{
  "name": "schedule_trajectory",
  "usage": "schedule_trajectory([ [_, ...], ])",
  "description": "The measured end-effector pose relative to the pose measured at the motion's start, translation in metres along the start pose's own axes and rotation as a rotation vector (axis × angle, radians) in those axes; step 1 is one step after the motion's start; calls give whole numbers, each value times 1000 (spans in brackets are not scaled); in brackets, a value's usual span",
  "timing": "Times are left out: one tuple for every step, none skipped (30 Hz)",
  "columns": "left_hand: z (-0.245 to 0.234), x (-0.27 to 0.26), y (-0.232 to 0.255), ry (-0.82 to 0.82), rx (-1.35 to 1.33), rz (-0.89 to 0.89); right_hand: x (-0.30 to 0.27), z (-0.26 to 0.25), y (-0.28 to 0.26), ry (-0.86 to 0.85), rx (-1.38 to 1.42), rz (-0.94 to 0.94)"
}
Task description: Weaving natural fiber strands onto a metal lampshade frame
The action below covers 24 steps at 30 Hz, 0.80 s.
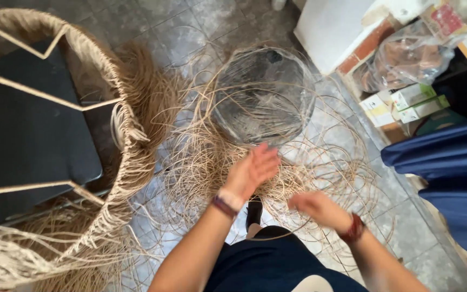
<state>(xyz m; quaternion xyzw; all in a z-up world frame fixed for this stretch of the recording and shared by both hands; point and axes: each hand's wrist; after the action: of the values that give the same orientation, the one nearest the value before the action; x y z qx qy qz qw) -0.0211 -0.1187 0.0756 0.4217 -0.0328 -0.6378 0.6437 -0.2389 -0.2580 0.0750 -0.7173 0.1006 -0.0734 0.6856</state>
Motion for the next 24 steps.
schedule_trajectory([
  [3, 6, 11, 96, -213, 18, -15, 4, 14, -194, -240, 140],
  [8, 13, 21, 189, -430, 38, -31, 6, 27, -387, -485, 279],
  [16, 2, 22, 194, -435, 47, -25, 7, 29, -397, -488, 275],
  [25, -9, 22, 182, -100, 149, -20, 8, 30, -392, -536, 327],
  [34, -18, 22, 170, 237, 246, -14, 7, 32, -385, -585, 379],
  [32, -30, 10, 179, 234, 250, 11, 19, -2, -395, -585, 375],
  [30, -41, -3, 61, 782, 274, 36, 30, -36, -89, 84, 520],
  [29, -51, -16, -71, 1326, 282, 60, 41, -70, 234, 753, 624],
  [18, -57, -30, -63, 1322, 283, 77, 35, -50, 227, 750, 627],
  [7, -63, -44, -158, 1335, 180, 94, 28, -31, 153, 849, 530],
  [-3, -69, -59, -252, 1343, 78, 110, 21, -12, 78, 946, 433],
  [-8, -71, -53, -245, 1342, 79, 113, 20, -15, 71, 946, 435],
  [-13, -74, -47, -118, 1122, 59, 116, 18, -18, 135, 880, 384],
  [-17, -75, -40, 0, 902, 42, 120, 15, -22, 202, 812, 329],
  [-10, -67, -23, 2, 903, 45, 106, 10, -16, 199, 812, 327],
  [-2, -60, -11, 3, 579, -8, 88, 5, -10, 185, 660, 174],
  [6, -54, 2, 4, 254, -57, 71, 1, -5, 169, 507, 22],
  [-1, -35, 0, 4, 252, -51, 52, -2, -15, 163, 503, 21],
  [-7, -15, -1, 22, -139, 45, 33, -6, -24, 49, 183, 91],
  [-12, 4, -5, 41, -533, 135, 11, -9, -34, -65, -134, 161],
  [8, -4, 5, 42, -538, 137, 6, -11, -27, -69, -136, 164],
  [27, -11, 17, 166, -402, 196, 1, -11, -19, -86, -30, 209],
  [46, -18, 28, 290, -265, 254, -4, -13, -12, -102, 77, 254],
  [43, -20, 16, 292, -265, 255, 13, -10, -12, -104, 78, 254],
])
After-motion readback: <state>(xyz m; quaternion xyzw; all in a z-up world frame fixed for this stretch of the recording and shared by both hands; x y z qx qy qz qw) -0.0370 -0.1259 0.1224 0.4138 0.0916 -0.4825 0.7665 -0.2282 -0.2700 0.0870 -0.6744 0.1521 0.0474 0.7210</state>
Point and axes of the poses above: each hand's wrist, its own x-axis towards the middle knuckle, its own z-axis out of the palm, y = z × x, and after that the axes turned 7 degrees about -z, right-handed
